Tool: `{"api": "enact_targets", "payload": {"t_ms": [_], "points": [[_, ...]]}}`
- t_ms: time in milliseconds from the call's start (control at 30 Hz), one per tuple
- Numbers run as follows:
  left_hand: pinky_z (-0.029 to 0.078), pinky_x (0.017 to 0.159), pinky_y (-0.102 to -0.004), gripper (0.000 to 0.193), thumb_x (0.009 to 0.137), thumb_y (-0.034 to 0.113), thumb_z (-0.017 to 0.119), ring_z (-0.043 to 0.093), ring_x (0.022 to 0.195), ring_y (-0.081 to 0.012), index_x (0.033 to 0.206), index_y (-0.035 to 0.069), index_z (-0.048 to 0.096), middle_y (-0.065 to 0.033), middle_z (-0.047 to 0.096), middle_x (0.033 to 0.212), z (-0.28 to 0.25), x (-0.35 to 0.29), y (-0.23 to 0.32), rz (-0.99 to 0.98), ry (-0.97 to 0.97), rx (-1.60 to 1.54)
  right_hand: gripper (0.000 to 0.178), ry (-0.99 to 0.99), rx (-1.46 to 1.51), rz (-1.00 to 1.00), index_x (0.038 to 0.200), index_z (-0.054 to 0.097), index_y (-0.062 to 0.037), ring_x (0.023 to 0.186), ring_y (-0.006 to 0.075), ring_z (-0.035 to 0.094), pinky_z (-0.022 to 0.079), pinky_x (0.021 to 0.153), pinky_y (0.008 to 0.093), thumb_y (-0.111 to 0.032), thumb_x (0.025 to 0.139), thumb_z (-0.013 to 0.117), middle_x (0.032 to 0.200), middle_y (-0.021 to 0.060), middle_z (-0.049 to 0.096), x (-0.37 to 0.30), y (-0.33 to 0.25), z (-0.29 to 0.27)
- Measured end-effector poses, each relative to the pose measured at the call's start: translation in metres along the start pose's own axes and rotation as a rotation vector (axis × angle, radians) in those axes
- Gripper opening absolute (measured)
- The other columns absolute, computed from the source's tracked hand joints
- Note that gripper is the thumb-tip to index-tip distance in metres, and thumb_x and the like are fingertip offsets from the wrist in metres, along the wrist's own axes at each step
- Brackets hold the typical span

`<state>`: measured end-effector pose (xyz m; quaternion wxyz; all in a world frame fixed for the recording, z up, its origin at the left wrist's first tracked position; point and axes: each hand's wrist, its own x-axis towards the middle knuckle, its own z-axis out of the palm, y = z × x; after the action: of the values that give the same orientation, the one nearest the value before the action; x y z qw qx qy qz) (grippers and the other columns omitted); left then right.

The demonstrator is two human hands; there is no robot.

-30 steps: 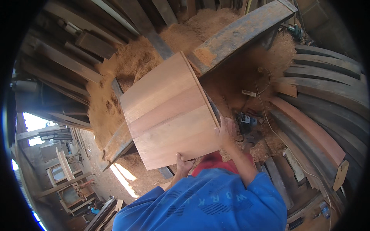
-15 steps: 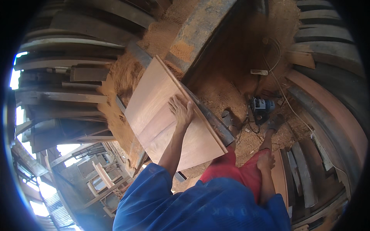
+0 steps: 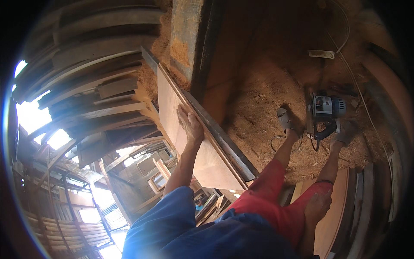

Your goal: The person uses a handheld electric router to shape the edges of a rectangular wooden board. They guide the tool along the perimeter, flip the board to work on different sides, and inspect the edges between passes.

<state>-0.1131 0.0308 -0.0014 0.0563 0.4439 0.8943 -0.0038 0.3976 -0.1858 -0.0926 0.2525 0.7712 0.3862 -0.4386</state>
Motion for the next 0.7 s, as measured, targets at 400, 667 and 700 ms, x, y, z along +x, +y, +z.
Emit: {"api": "enact_targets", "payload": {"t_ms": [400, 667, 700], "points": [[0.008, 0.128, -0.0539, 0.071, 0.100, 0.030, 0.032, 0.013, 0.156, -0.0482, 0.164, 0.000, 0.024, -0.0251, 0.024, 0.169, 0.000, 0.002, -0.007, 0.126, -0.016, -0.016, 0.069, 0.027, 0.077, -0.055, 0.159, 0.033, -0.0049, 0.127, 0.0472, 0.054, 0.046, 0.106, 0.0548, -0.029, 0.100, 0.059, 0.142, 0.0276, 0.051, 0.001, 0.011, -0.002], [0.004, 0.128, -0.0531, 0.073, 0.101, 0.036, 0.029, 0.008, 0.158, -0.0468, 0.164, -0.001, 0.022, -0.0231, 0.018, 0.171, -0.004, -0.001, -0.008, 0.230, -0.042, -0.010, 0.070, 0.018, 0.091, -0.046, 0.159, 0.032, -0.0061, 0.127, 0.0478, 0.054, 0.046, 0.106, 0.0557, -0.030, 0.100, 0.060, 0.142, 0.0278, 0.051, 0.003, 0.014, -0.003], [0.003, 0.129, -0.0508, 0.075, 0.102, 0.041, 0.028, 0.007, 0.159, -0.0434, 0.165, 0.000, 0.021, -0.0219, 0.016, 0.172, -0.006, 0.004, -0.012, 0.230, -0.055, 0.011, 0.070, 0.027, 0.109, -0.044, 0.159, 0.032, -0.0059, 0.127, 0.0482, 0.053, 0.046, 0.106, 0.0560, -0.030, 0.099, 0.060, 0.142, 0.0282, 0.051, -0.001, 0.015, 0.000]]}}
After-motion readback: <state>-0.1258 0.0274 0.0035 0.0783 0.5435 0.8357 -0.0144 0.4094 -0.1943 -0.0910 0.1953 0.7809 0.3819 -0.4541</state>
